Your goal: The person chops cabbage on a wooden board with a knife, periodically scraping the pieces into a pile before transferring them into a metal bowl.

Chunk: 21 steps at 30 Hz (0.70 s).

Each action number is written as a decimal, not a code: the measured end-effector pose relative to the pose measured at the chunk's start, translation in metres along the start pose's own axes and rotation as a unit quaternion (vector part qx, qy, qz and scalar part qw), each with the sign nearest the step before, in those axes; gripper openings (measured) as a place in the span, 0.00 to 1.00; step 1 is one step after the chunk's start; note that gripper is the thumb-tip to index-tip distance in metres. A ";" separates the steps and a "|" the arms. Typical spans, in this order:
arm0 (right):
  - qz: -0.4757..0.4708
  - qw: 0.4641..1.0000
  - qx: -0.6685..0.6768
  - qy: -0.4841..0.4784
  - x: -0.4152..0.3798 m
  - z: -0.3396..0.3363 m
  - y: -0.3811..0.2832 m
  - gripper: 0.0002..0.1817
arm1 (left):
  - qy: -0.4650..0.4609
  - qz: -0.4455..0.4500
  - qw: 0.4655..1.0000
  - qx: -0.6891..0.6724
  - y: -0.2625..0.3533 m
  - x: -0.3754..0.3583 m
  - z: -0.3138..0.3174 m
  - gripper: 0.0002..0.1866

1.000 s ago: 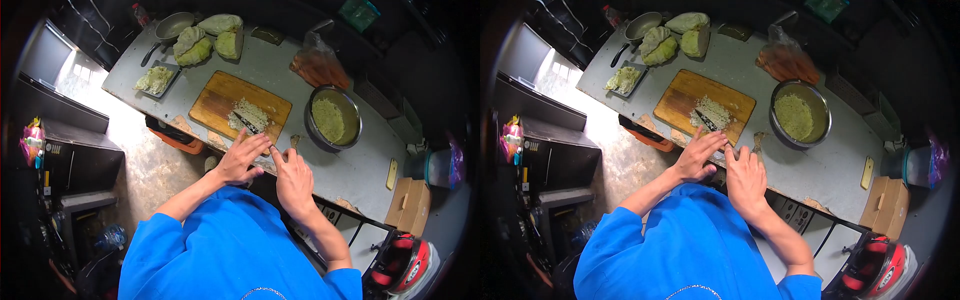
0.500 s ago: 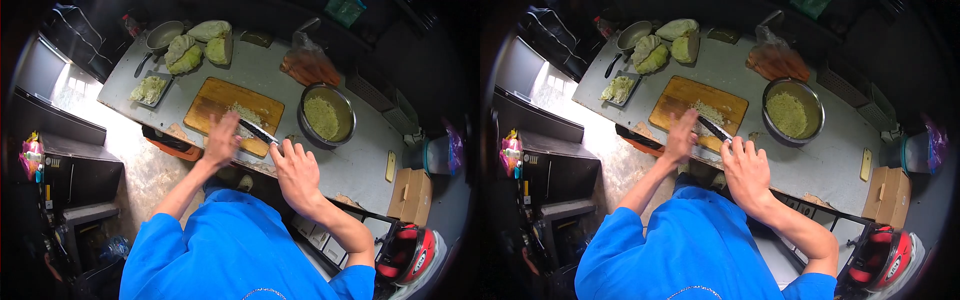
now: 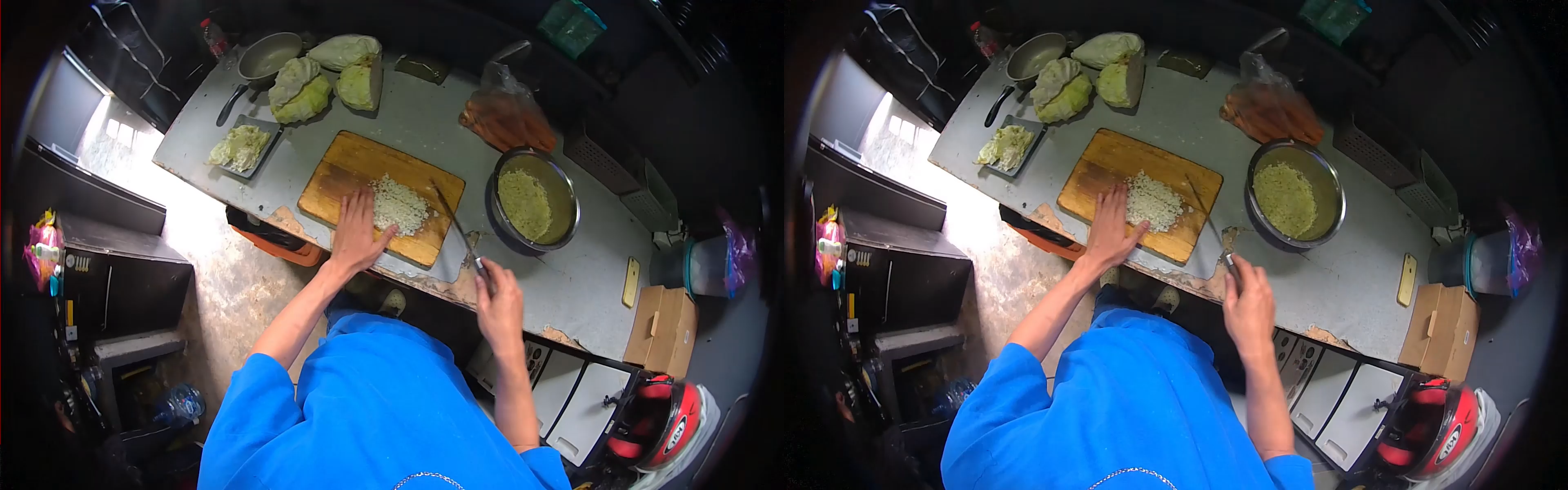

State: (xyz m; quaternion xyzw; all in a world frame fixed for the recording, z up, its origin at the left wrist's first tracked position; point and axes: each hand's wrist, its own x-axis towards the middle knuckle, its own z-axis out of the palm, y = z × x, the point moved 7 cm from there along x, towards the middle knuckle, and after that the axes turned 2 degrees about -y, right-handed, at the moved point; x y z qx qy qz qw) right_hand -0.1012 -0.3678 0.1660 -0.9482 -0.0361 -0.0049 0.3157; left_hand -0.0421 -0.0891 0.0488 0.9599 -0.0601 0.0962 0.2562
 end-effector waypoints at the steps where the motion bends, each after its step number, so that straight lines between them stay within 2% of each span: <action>1: 0.015 1.000 0.019 0.006 -0.006 0.015 0.009 0.16 | -0.016 0.029 0.999 0.017 0.009 0.002 0.003 0.49; 3: 0.035 0.996 0.087 0.013 -0.016 0.043 0.017 0.17 | -0.021 0.047 0.999 -0.014 0.013 0.011 0.004 0.49; 4: 0.004 0.997 0.081 0.014 -0.019 0.045 0.006 0.17 | -0.025 0.061 0.997 -0.044 0.014 0.018 0.005 0.50; 7: 0.074 0.988 0.132 -0.003 -0.029 0.047 0.002 0.17 | -0.002 0.043 0.999 -0.025 -0.005 0.046 -0.003 0.49; 9: 0.077 0.990 0.116 0.032 -0.029 0.045 0.008 0.17 | -0.019 0.047 0.998 -0.044 -0.006 0.061 -0.001 0.47; 11: 0.075 0.990 0.096 0.064 -0.029 0.044 0.015 0.17 | -0.097 0.100 0.990 -0.002 0.004 0.065 0.012 0.45; 12: 0.076 0.991 0.090 0.066 -0.028 0.046 0.016 0.17 | -0.100 0.104 0.990 -0.003 0.006 0.066 0.011 0.45; 14: 0.082 0.990 0.084 0.072 -0.032 0.047 0.017 0.17 | -0.143 0.173 0.971 -0.077 0.017 0.063 0.009 0.42; 15: 0.074 0.991 0.091 0.058 -0.034 0.046 0.011 0.17 | -0.147 0.179 0.970 -0.077 0.014 0.063 0.009 0.42; 17: 0.074 0.991 0.099 0.047 -0.038 0.048 0.005 0.17 | -0.112 0.127 0.971 -0.167 -0.005 0.070 0.000 0.40; 21: 0.122 0.977 0.138 0.106 -0.047 0.053 0.011 0.16 | -0.126 0.141 0.975 -0.117 -0.011 0.069 0.000 0.40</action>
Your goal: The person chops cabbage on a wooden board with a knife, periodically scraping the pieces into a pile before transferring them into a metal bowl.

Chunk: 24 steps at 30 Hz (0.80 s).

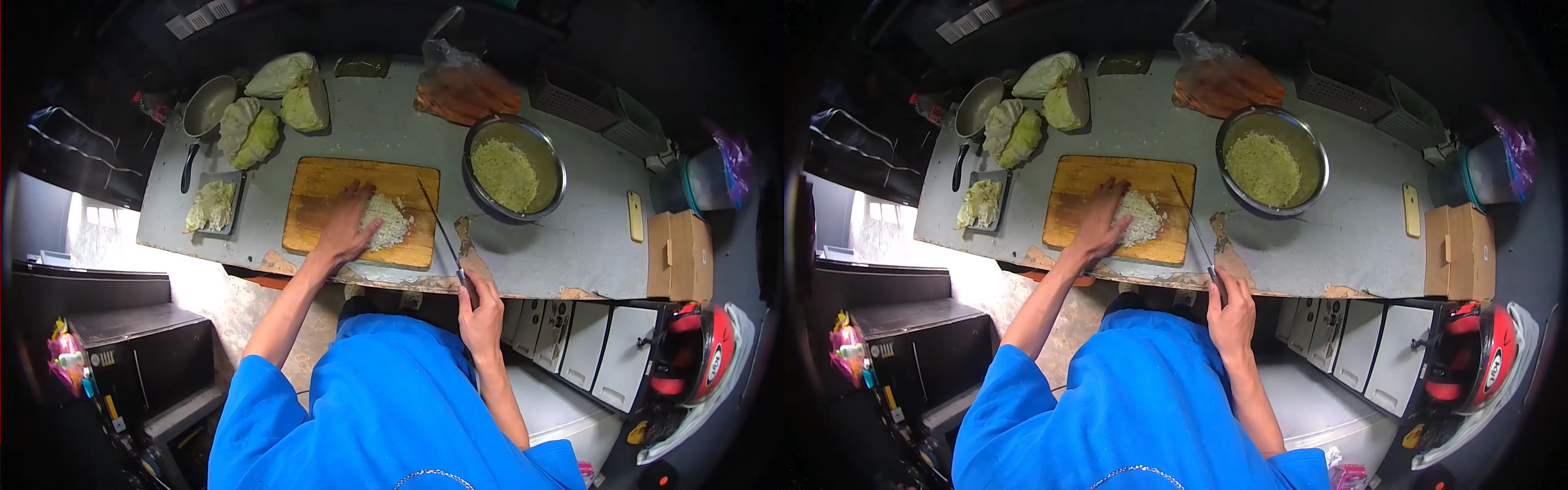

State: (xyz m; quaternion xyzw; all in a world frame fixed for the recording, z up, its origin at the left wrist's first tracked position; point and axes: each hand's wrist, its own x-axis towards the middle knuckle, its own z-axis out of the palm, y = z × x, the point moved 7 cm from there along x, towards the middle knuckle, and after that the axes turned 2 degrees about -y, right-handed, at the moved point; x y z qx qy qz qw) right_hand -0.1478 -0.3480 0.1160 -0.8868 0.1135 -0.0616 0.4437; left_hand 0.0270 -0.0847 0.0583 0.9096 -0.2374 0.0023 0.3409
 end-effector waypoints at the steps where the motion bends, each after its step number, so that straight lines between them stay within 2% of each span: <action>1: 0.010 1.000 -0.002 -0.003 -0.002 0.003 -0.002 0.16 | -0.028 0.030 0.999 0.023 0.011 0.000 0.005 0.40; 3: 0.015 1.000 -0.007 -0.014 -0.006 0.014 -0.006 0.16 | -0.051 0.079 0.995 0.034 0.026 0.002 0.012 0.41; 7: 0.011 0.999 -0.006 -0.034 -0.010 0.029 -0.028 0.18 | -0.031 0.082 0.996 -0.019 0.015 0.008 0.007 0.41; 9: 0.002 0.998 -0.031 -0.050 -0.003 0.031 -0.045 0.19 | 0.026 0.040 0.997 -0.065 -0.005 0.013 -0.012 0.33; 10: 0.005 0.998 -0.028 -0.051 0.001 0.031 -0.052 0.19 | 0.022 0.039 0.997 -0.064 -0.011 0.016 -0.020 0.33; 13: -0.060 0.989 -0.107 -0.078 0.018 0.031 -0.086 0.19 | 0.025 0.105 0.994 0.009 -0.014 0.026 -0.044 0.23; 14: -0.063 0.989 -0.106 -0.078 0.024 0.028 -0.097 0.19 | 0.027 0.104 0.994 0.012 -0.016 0.028 -0.051 0.23; 16: -0.092 0.972 -0.154 -0.149 0.031 0.033 -0.119 0.18 | 0.002 0.153 0.988 0.018 -0.013 0.022 -0.060 0.20; 20: -0.147 0.950 -0.172 -0.215 0.042 0.036 -0.149 0.17 | 0.005 0.134 0.991 0.006 -0.032 0.001 -0.084 0.16; 22: -0.163 0.942 -0.165 -0.242 0.047 0.036 -0.143 0.18 | 0.034 0.166 0.985 0.033 -0.026 -0.025 -0.105 0.13; 24: -0.168 0.927 -0.166 -0.292 0.048 0.037 -0.132 0.17 | 0.035 0.144 0.988 0.033 -0.033 -0.052 -0.104 0.16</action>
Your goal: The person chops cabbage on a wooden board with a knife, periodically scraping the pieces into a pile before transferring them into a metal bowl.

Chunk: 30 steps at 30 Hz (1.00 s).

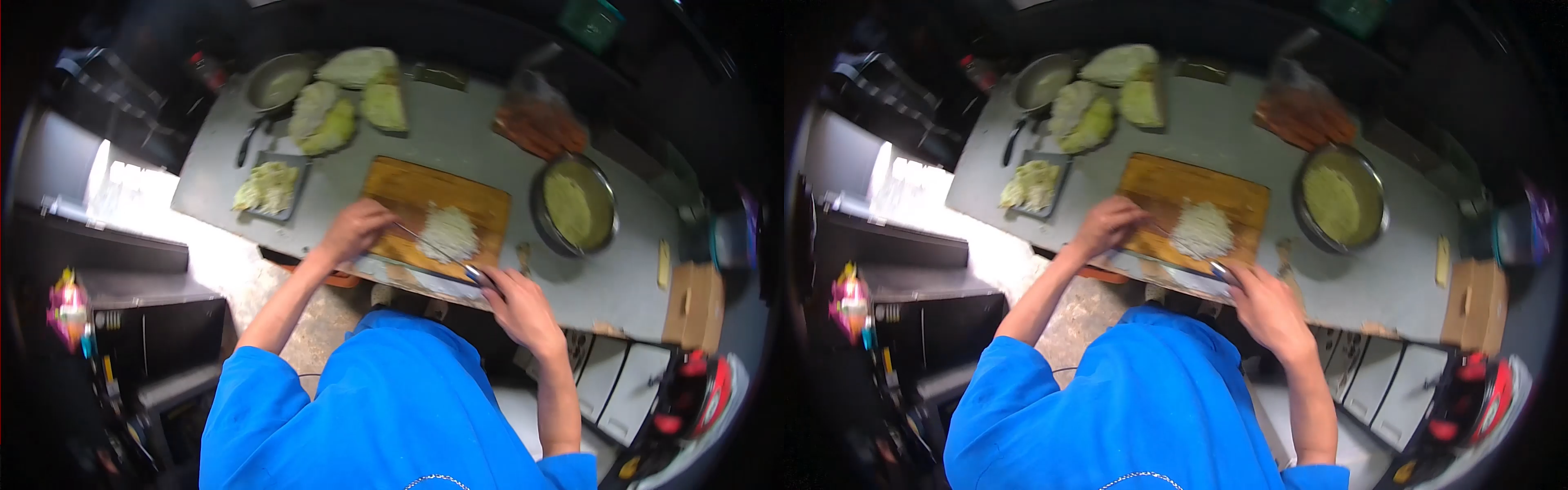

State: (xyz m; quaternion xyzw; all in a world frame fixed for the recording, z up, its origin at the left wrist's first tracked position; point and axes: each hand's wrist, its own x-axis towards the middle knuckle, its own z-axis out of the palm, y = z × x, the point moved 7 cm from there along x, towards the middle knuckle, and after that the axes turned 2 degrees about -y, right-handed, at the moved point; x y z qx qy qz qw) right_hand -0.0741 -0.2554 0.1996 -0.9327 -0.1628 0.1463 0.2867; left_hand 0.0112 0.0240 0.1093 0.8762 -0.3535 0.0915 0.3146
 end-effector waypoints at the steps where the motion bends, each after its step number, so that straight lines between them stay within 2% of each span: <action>1: -0.005 1.000 -0.004 -0.006 -0.001 0.001 0.005 0.17 | -0.007 -0.007 1.000 -0.010 0.002 -0.012 0.003 0.18; 4: -0.032 0.999 -0.030 -0.018 0.005 0.006 -0.002 0.17 | 0.040 -0.022 0.998 -0.032 0.009 -0.031 0.012 0.15; 9: -0.025 0.996 -0.084 -0.008 0.018 -0.003 -0.032 0.16 | 0.118 -0.092 0.989 -0.006 -0.003 -0.048 0.029 0.19; 14: -0.034 0.997 -0.070 0.002 0.013 0.021 -0.006 0.17 | 0.135 -0.063 0.989 0.021 -0.005 -0.056 0.024 0.21; 18: -0.009 0.999 -0.018 0.042 0.011 0.045 0.037 0.16 | 0.138 -0.083 0.986 0.046 0.001 -0.052 0.029 0.18; 20: -0.058 0.997 -0.025 0.049 0.013 0.042 0.034 0.16 | 0.155 -0.082 0.983 0.045 0.001 -0.049 0.031 0.15; 22: -0.035 0.997 -0.050 0.044 0.015 0.022 0.011 0.15 | 0.160 -0.095 0.982 0.042 -0.001 -0.051 0.032 0.14; 24: -0.052 0.993 -0.098 0.040 0.018 0.009 -0.007 0.15 | 0.168 -0.104 0.979 0.040 -0.005 -0.053 0.033 0.15; 26: -0.018 0.995 -0.096 0.020 0.017 0.014 0.006 0.14 | 0.154 -0.105 0.982 0.037 -0.001 -0.049 0.032 0.16; 30: -0.059 0.992 -0.011 0.107 0.004 0.058 0.075 0.14 | 0.076 -0.073 0.993 0.049 0.017 -0.038 0.042 0.17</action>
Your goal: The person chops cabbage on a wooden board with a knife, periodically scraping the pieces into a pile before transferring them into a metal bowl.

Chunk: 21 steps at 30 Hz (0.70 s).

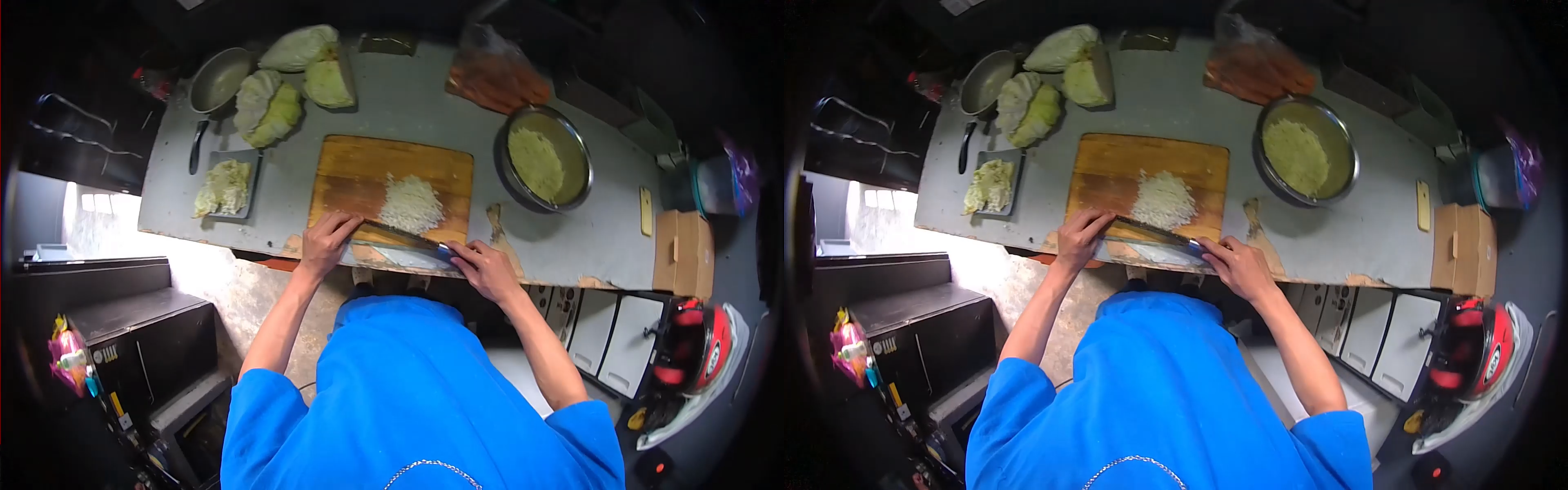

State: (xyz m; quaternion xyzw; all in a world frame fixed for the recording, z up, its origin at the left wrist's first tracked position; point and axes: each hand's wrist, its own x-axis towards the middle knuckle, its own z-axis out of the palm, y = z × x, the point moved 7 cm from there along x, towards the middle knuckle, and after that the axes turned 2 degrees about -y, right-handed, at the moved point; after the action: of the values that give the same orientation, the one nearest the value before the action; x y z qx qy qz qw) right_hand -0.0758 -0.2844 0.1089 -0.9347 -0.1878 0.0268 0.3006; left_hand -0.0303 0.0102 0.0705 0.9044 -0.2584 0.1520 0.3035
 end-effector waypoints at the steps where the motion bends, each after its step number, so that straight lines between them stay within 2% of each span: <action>1: 0.008 1.000 -0.002 -0.003 -0.005 0.000 0.008 0.14 | 0.009 0.009 1.000 0.005 0.003 -0.002 0.001 0.18; 3: -0.003 0.997 -0.062 -0.036 0.000 0.001 0.007 0.14 | 0.004 0.006 0.999 0.032 0.005 0.002 -0.005 0.17; 7: -0.018 0.993 -0.085 -0.074 0.029 -0.036 -0.019 0.16 | 0.011 0.008 0.999 0.047 -0.001 0.007 -0.004 0.18; 10: 0.021 0.998 0.010 -0.051 0.007 0.003 0.025 0.16 | -0.018 0.016 0.997 0.070 0.003 0.012 0.001 0.18; 14: 0.019 0.998 0.001 -0.066 0.013 0.001 0.032 0.18 | -0.038 0.003 0.996 0.084 0.007 0.015 0.003 0.18; 15: 0.027 0.995 -0.050 -0.087 0.023 -0.021 0.011 0.17 | -0.028 0.000 0.997 0.069 0.003 0.012 0.003 0.18; 17: 0.030 0.993 -0.060 -0.100 0.039 -0.051 -0.022 0.17 | -0.021 0.002 0.998 0.055 -0.002 0.009 0.006 0.19; 19: 0.026 0.991 -0.075 -0.106 0.043 -0.059 -0.039 0.16 | 0.015 -0.010 0.999 0.036 -0.004 0.007 0.005 0.18; 21: 0.046 0.992 -0.061 -0.105 0.033 -0.050 -0.035 0.14 | 0.008 -0.005 0.999 0.039 -0.005 0.005 0.005 0.18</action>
State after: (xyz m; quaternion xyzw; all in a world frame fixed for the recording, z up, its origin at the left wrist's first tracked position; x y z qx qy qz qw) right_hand -0.0490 -0.2736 0.1719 -0.9509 -0.1765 0.1270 0.2204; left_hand -0.0226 0.0089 0.0669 0.9155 -0.2458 0.1675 0.2711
